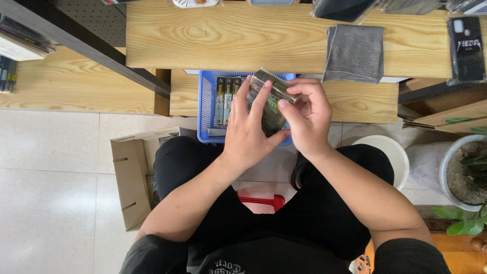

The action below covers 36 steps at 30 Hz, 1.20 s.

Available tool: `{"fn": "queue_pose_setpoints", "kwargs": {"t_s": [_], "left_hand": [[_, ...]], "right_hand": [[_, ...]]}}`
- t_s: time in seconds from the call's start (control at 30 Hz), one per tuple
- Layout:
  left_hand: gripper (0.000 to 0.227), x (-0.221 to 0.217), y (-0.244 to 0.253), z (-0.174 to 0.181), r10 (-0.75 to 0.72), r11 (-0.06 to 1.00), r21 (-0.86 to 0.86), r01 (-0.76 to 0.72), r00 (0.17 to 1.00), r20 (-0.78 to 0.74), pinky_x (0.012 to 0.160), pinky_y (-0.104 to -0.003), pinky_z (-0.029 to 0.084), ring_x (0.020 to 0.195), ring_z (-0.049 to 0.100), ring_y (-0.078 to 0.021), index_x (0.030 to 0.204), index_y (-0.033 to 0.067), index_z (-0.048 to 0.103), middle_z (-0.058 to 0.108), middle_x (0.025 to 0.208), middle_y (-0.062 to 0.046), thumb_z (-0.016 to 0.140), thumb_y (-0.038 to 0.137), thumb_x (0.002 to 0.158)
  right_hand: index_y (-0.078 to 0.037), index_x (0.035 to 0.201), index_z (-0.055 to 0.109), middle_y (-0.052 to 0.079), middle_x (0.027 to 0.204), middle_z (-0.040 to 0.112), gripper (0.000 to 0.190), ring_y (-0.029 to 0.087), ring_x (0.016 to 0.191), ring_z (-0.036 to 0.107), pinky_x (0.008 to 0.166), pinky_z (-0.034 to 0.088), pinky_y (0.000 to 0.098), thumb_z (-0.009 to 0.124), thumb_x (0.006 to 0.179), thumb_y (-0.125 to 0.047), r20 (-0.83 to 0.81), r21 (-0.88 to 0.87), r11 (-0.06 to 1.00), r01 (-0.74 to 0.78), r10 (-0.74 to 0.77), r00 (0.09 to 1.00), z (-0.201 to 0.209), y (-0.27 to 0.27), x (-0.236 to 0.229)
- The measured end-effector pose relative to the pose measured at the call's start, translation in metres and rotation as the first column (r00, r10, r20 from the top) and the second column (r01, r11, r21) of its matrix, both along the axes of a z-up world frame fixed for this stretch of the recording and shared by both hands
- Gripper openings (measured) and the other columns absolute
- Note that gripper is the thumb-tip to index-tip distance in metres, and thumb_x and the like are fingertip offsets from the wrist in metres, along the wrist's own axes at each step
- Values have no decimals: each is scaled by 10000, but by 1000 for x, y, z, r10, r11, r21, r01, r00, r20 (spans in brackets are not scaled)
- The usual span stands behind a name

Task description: The person organizes screen protectors by inserting them into sleeves, counts the sleeved protectors, and wipes boxes with a cloth before placing them in a larger box.

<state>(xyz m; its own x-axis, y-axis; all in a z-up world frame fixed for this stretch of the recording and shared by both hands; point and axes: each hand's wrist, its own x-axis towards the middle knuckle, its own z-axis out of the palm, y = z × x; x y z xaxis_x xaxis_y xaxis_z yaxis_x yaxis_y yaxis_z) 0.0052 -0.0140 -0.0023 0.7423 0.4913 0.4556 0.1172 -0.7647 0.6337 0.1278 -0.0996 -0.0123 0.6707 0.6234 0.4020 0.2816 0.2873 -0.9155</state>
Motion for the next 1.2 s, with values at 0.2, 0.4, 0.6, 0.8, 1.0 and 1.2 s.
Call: {"fn": "queue_pose_setpoints", "kwargs": {"t_s": [0.2, 0.4, 0.6, 0.8, 1.0, 1.2], "left_hand": [[989, 0, 15, 32, -89, 942, -319, 109, 993, 76, 818, -743, 491, 1125, 523, -627, 1480, 15, 292, 375, 1310, -416, 892, 82, 696], [899, -7, 55, -11, -70, 648, -655, 389, 887, 457, 953, -752, 437, 1255, 443, -558, 1491, 105, 185, 332, 1424, -345, 778, 226, 827], [787, 5, 41, -1, 99, 319, -744, 588, 760, 643, 1015, -688, 461, 1220, 551, -503, 1469, 149, 274, 501, 1323, -274, 643, 306, 792], [895, 2, 33, 6, 1, 370, -767, 525, 825, 565, 985, -638, 484, 1176, 578, -391, 1522, 160, 198, 507, 1267, -222, 670, 355, 787], [936, 1, 32, 4, -59, 378, -765, 521, 838, 542, 944, -634, 486, 1151, 581, -394, 1532, 129, 184, 503, 1237, -242, 672, 365, 769], [878, 2, 27, 9, -66, 260, -769, 585, 805, 590, 955, -680, 438, 1141, 567, -440, 1532, 149, 220, 474, 1264, -250, 625, 389, 791]], "right_hand": [[37, 1178, 503, 211, 1098, 600, 470, 255, 898, 673, 659, 582, 310, 617, 935, -349, -414, 7, 997, -81, 77, 907, -1, -11, 6], [-68, 1046, 478, 55, 811, 565, 452, 208, 673, 646, 548, 566, 347, 668, 872, -440, -649, -587, 797, 143, -568, 506, -72, -25, 101], [-13, 1337, 321, 169, 1030, 532, 945, 285, 854, 666, 784, 632, 441, 677, 747, -660, -671, -595, 729, 340, -683, 289, -81, -23, 135], [16, 1232, 380, 258, 1003, 476, 698, 386, 902, 642, 787, 652, 535, 719, 840, -451, -687, -558, 703, 442, -689, 229, -168, -26, 183], [-28, 1242, 417, 253, 1168, 529, 515, 487, 1030, 641, 827, 573, 669, 647, 922, -360, -656, -545, 607, 578, -738, 158, -177, -35, 187], [-143, 887, 641, 86, 782, 661, 263, 248, 667, 679, 490, 528, 350, 799, 703, -245, -708, -316, 656, 686, -644, 289, -94, -49, 154]]}}
